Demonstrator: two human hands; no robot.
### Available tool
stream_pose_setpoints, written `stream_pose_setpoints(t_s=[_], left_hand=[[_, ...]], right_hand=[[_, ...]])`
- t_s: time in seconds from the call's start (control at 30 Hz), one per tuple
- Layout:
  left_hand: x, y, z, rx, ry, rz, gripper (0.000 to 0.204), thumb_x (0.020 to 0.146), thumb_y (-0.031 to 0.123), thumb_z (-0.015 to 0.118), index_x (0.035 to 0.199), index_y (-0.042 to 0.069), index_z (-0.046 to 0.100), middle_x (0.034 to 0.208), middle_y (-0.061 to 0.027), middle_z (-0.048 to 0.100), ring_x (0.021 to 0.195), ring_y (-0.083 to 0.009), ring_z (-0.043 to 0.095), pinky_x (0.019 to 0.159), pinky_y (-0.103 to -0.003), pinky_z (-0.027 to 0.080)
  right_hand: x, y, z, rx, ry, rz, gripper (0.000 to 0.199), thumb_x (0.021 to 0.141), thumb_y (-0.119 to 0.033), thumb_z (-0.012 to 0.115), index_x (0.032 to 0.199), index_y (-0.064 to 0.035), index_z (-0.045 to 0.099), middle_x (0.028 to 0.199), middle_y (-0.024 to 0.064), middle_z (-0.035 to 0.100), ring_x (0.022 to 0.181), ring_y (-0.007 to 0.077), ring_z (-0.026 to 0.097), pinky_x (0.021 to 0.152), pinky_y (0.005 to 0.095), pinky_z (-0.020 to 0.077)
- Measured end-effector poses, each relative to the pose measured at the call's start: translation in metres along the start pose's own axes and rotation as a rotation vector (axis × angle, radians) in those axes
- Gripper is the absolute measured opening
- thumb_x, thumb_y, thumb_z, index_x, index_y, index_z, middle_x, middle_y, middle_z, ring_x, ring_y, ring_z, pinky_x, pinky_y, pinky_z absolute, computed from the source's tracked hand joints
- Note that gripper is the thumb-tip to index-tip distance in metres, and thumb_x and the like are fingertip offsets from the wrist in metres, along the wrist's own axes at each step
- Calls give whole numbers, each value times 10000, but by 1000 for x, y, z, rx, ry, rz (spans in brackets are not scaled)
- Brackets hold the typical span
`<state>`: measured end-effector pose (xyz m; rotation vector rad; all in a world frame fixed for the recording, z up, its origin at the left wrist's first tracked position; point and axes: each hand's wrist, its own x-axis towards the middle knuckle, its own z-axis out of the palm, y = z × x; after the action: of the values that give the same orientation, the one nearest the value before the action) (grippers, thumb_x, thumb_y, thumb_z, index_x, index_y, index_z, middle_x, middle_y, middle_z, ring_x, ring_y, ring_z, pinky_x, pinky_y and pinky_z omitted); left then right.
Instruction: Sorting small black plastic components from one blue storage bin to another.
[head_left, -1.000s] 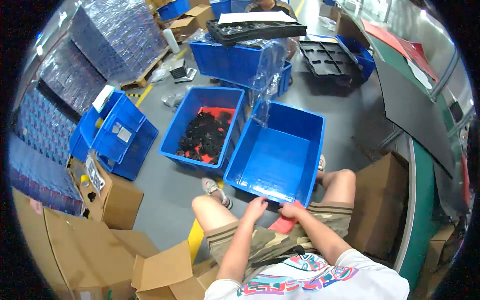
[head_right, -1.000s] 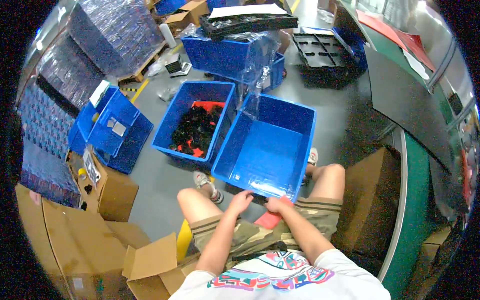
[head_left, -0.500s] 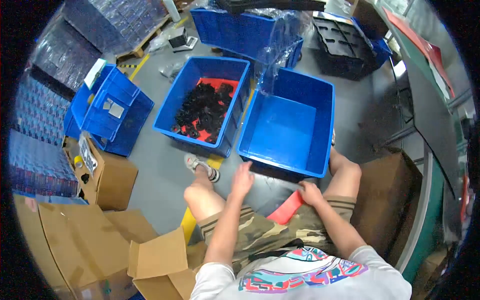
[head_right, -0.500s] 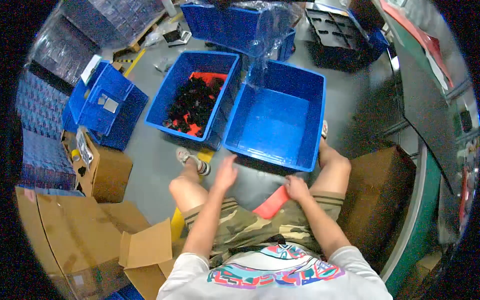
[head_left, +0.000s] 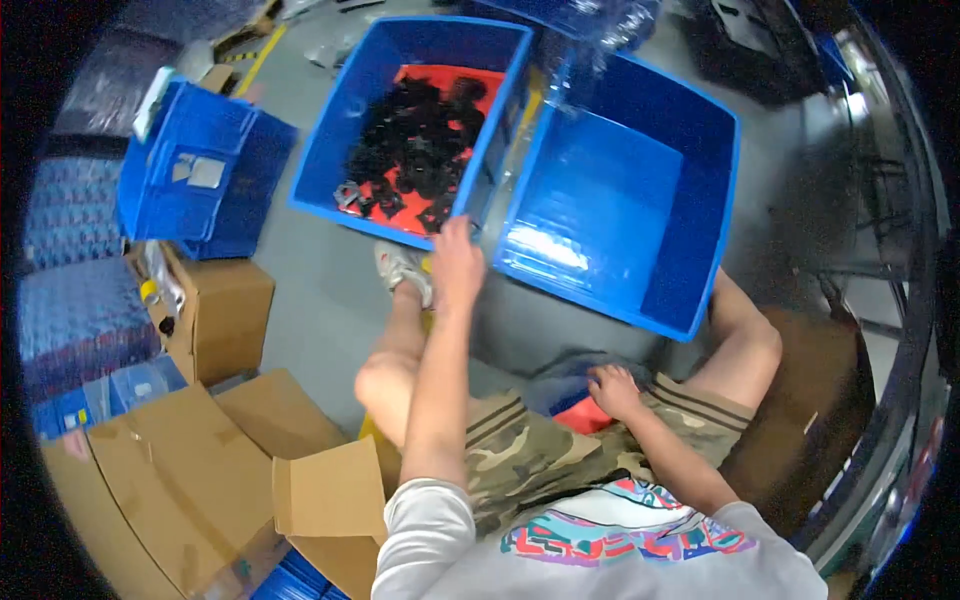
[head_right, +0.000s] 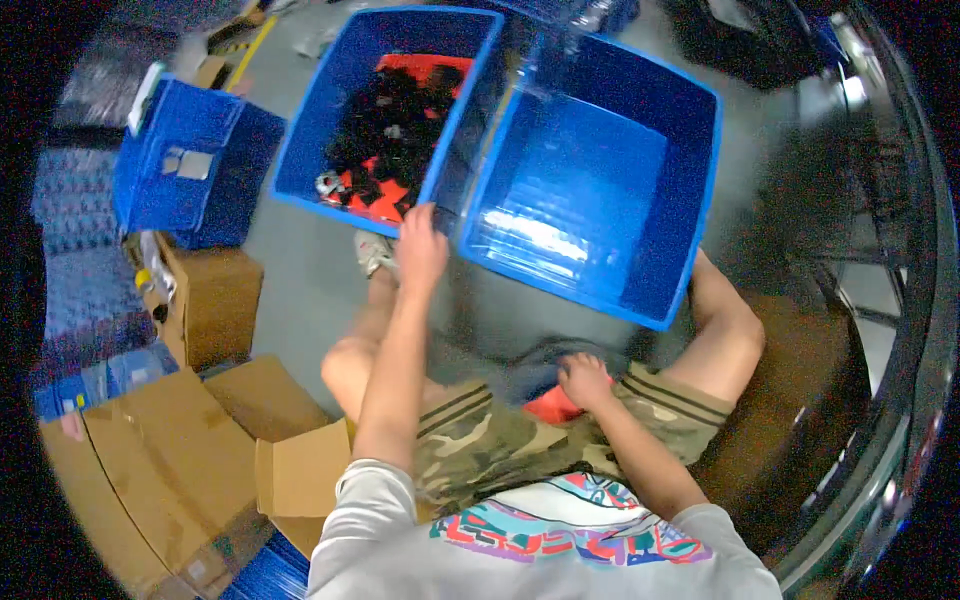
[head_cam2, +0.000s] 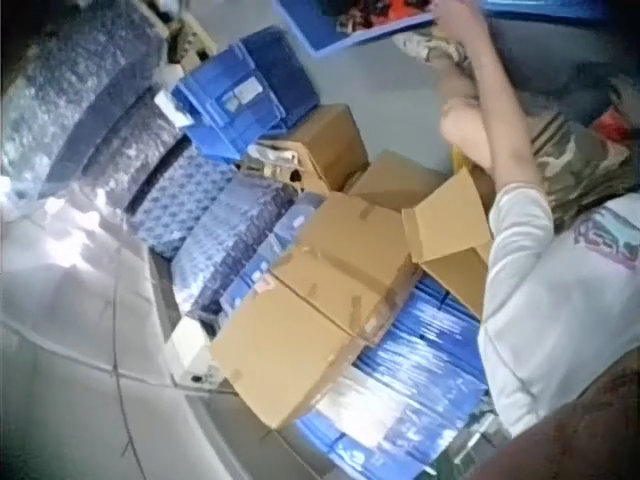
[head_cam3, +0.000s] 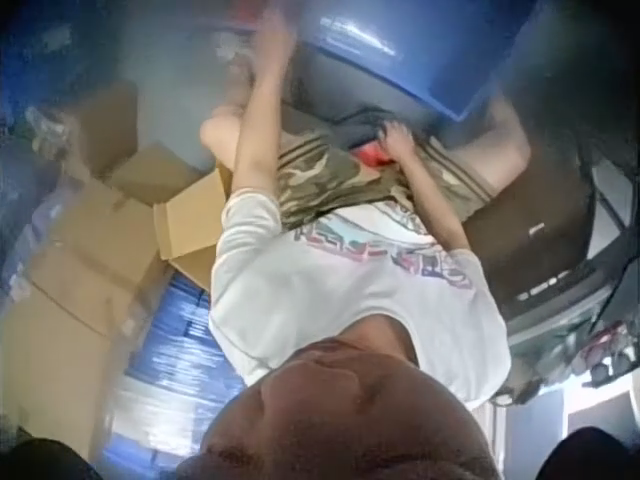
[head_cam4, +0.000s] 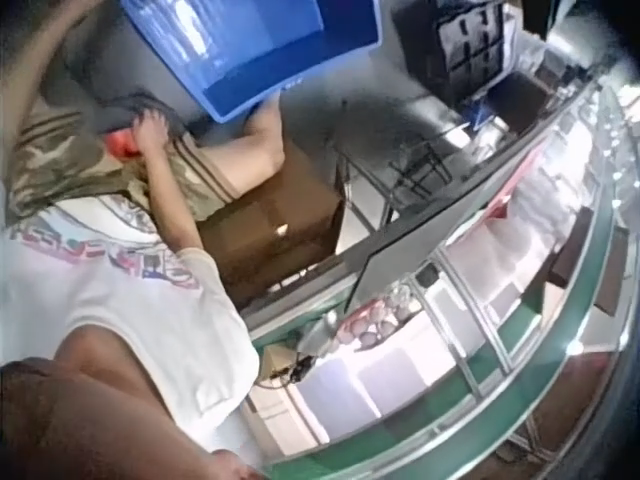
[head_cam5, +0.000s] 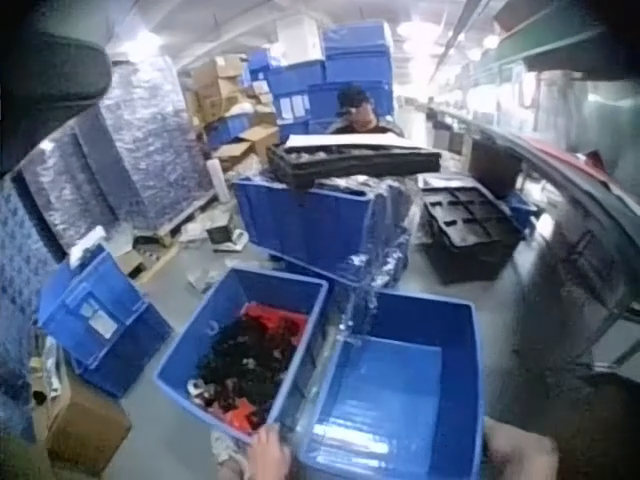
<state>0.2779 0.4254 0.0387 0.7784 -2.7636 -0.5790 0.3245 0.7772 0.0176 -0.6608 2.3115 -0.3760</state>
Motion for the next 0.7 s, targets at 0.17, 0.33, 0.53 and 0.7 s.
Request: stream_pose_setpoints(t_s=[0.17,0.33,0.53,0.7], left_hand=[[27,-25,-16,160,-120,-103,397,799,201,488,1161,39,508,1043,-184,587,962,-366,544,819,-471,444],[30,-14,-21,380,-344,-219,361,786,256,506,1069,37,557,962,-216,619,976,-374,546,846,-459,440],[3,-43,-14,388,-275,-156,290,787,243,507,962,21,570,837,-224,632,856,-376,597,766,-464,478],[-40,-6,-13,296,-311,-213,242,798,237,513,890,14,535,743,-224,628,736,-382,628,678,-480,500]], right_hand=[[8,1,10,63,-45,49,287,791,-241,528,1042,-122,602,1053,127,581,1056,318,500,888,440,400],[10,-1,7,39,-71,62,291,778,-197,517,1049,-130,599,1050,108,590,1044,308,511,880,441,409],[8,-9,-5,135,-66,26,319,766,-199,534,1076,-153,591,1112,82,592,1088,272,487,896,460,383],[5,-4,-10,135,41,-34,305,762,-169,526,1055,-134,605,1033,96,619,1031,296,525,879,423,416]])
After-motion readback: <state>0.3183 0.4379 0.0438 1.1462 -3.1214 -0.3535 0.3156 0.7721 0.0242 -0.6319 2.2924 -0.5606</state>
